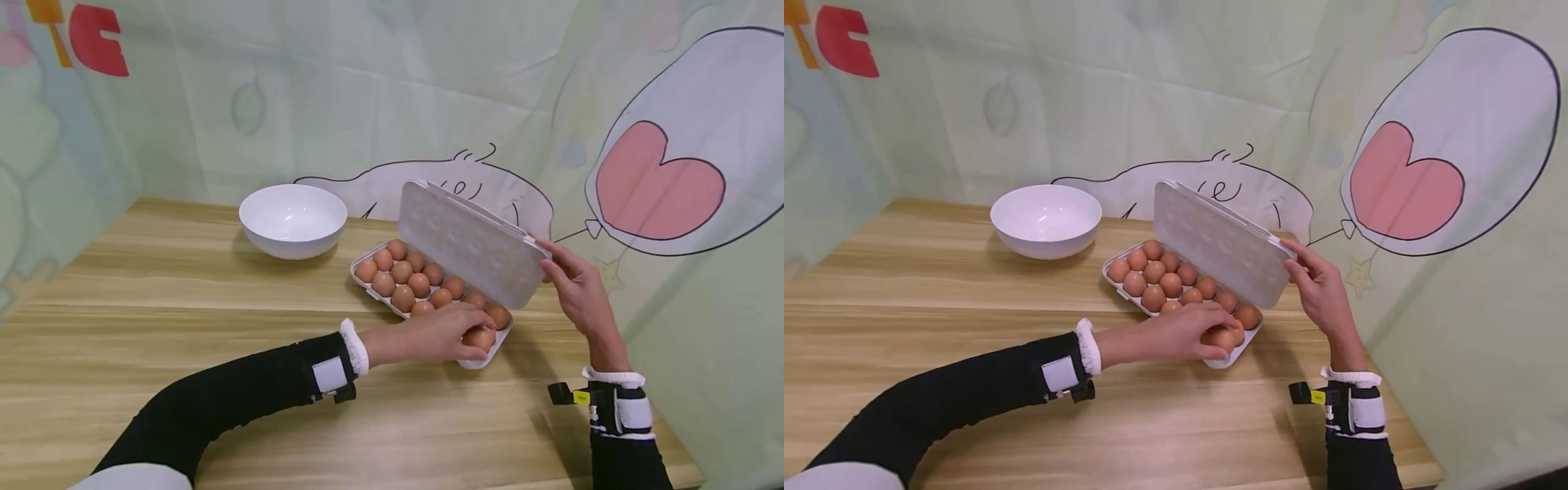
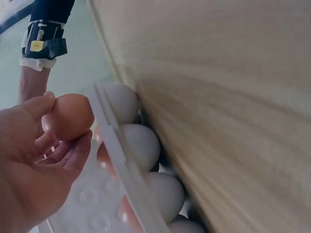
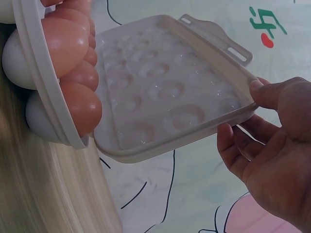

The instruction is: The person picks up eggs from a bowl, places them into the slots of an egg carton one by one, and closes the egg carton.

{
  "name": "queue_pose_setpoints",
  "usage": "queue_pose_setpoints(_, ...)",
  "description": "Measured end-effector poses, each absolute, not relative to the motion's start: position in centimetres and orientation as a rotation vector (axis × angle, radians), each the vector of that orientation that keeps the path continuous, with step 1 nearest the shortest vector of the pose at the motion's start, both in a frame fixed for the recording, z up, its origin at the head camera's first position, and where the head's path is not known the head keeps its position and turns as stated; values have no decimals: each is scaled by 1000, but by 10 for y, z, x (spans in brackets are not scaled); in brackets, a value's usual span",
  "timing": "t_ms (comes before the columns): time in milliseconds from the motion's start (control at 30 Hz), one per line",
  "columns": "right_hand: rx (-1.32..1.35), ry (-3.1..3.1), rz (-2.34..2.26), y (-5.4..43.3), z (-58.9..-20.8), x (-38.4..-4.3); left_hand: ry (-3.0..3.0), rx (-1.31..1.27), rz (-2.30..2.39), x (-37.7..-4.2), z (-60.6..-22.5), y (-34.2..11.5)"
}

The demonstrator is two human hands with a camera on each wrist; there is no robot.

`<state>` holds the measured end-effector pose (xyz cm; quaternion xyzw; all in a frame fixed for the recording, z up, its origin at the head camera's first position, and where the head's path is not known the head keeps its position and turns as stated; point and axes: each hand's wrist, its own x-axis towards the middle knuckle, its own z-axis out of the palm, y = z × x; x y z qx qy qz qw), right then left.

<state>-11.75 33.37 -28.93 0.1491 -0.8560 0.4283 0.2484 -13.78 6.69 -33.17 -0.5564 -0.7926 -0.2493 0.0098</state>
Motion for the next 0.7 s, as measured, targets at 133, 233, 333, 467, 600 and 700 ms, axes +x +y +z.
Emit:
queue_pose_setpoints(133, 404, -2336, 1153, 335, -289, -118, -2438, -1771, -690, -137, -336, 69)
queue_pose_setpoints(233, 405, -2337, 1151, 335, -289, -117, -2421, -1765, -645, -138, -339, 69)
queue_pose_setpoints(333, 401, -2334, 1157, 334, -288, -117, -2419, -1736, -603, -138, -341, 70)
queue_pose_setpoints(467, 408, -2328, 1158, 335, -288, -117, -2424, -1691, -537, -139, -342, 71)
queue_pose_setpoints(600, 413, -2327, 1146, 337, -289, -119, -2424, -1657, -480, -140, -344, 72)
queue_pose_setpoints(700, 414, -2332, 1146, 337, -289, -119, -2421, -1640, -464, -141, -346, 73)
